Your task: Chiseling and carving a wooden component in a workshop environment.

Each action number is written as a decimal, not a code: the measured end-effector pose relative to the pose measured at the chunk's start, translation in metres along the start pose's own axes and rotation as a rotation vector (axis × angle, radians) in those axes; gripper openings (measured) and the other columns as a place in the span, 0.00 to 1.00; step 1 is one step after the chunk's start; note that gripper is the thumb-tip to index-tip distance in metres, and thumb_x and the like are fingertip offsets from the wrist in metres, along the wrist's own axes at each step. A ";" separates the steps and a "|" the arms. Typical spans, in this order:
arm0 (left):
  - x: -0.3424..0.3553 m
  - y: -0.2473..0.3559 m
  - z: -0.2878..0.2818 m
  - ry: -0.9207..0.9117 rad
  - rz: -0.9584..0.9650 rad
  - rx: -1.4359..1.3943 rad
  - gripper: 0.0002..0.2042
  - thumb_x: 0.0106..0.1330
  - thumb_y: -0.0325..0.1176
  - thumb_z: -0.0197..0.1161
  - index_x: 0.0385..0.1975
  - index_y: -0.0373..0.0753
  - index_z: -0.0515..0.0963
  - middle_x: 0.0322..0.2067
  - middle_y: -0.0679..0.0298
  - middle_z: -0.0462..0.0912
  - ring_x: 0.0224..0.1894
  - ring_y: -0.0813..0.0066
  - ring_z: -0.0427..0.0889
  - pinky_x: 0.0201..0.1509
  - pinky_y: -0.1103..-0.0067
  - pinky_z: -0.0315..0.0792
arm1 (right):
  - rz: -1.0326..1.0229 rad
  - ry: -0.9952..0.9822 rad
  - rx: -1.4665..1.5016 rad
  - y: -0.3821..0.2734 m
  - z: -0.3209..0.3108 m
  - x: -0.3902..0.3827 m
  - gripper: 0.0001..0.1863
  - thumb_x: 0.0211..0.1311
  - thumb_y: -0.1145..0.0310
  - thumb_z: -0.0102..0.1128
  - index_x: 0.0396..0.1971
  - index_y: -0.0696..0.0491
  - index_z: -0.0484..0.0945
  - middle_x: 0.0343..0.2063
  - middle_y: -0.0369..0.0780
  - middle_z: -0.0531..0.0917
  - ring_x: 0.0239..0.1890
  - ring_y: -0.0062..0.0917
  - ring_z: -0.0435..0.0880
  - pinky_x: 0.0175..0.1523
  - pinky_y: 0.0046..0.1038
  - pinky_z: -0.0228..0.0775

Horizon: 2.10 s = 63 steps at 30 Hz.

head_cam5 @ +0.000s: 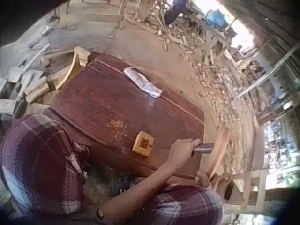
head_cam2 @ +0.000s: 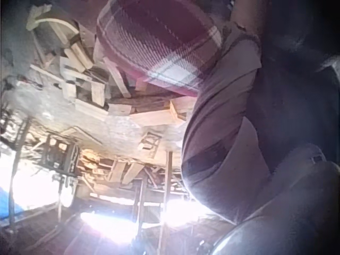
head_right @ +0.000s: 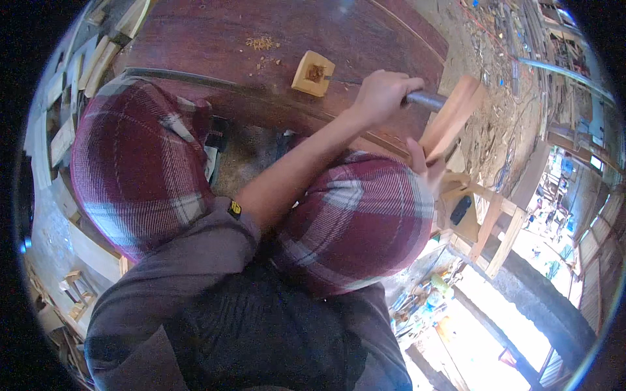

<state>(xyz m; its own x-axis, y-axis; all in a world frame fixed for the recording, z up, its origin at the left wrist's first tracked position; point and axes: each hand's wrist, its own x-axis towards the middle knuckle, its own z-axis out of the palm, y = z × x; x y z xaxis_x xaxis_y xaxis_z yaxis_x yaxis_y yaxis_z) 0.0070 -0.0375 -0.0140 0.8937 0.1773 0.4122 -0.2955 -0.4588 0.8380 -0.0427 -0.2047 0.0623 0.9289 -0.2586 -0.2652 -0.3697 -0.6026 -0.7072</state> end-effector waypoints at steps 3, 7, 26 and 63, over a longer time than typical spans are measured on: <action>-0.001 0.001 0.002 0.015 0.067 0.021 0.07 0.52 0.32 0.64 0.31 0.47 0.76 0.25 0.64 0.79 0.32 0.60 0.82 0.35 0.65 0.72 | 0.028 0.158 0.032 -0.038 0.012 -0.026 0.41 0.43 0.60 0.77 0.52 0.70 0.68 0.48 0.50 0.74 0.49 0.33 0.74 0.56 0.29 0.66; -0.002 -0.002 0.005 0.024 0.061 0.049 0.08 0.51 0.31 0.64 0.31 0.48 0.76 0.25 0.64 0.79 0.32 0.60 0.82 0.35 0.65 0.72 | 0.116 0.130 -0.032 -0.050 0.014 -0.031 0.40 0.42 0.60 0.76 0.53 0.67 0.69 0.45 0.47 0.75 0.42 0.32 0.76 0.50 0.29 0.69; 0.000 0.003 -0.014 0.075 0.009 -0.049 0.09 0.52 0.29 0.64 0.33 0.47 0.76 0.26 0.64 0.80 0.33 0.59 0.82 0.36 0.63 0.74 | 0.058 0.187 -0.074 -0.043 -0.019 -0.035 0.53 0.42 0.49 0.73 0.66 0.62 0.58 0.59 0.53 0.66 0.60 0.37 0.66 0.64 0.33 0.59; 0.009 0.016 -0.031 0.107 -0.072 -0.078 0.13 0.51 0.28 0.65 0.38 0.45 0.76 0.28 0.60 0.81 0.36 0.57 0.81 0.43 0.63 0.72 | -0.277 0.156 0.006 0.016 -0.049 -0.019 0.22 0.66 0.57 0.52 0.52 0.56 0.70 0.34 0.38 0.79 0.33 0.31 0.80 0.39 0.23 0.75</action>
<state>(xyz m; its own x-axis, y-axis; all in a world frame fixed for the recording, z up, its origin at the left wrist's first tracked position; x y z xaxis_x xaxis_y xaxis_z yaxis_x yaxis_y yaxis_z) -0.0006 -0.0161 0.0142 0.8739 0.3008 0.3819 -0.2607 -0.3730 0.8905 -0.0676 -0.2462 0.0877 0.9794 -0.1977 0.0414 -0.1023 -0.6621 -0.7424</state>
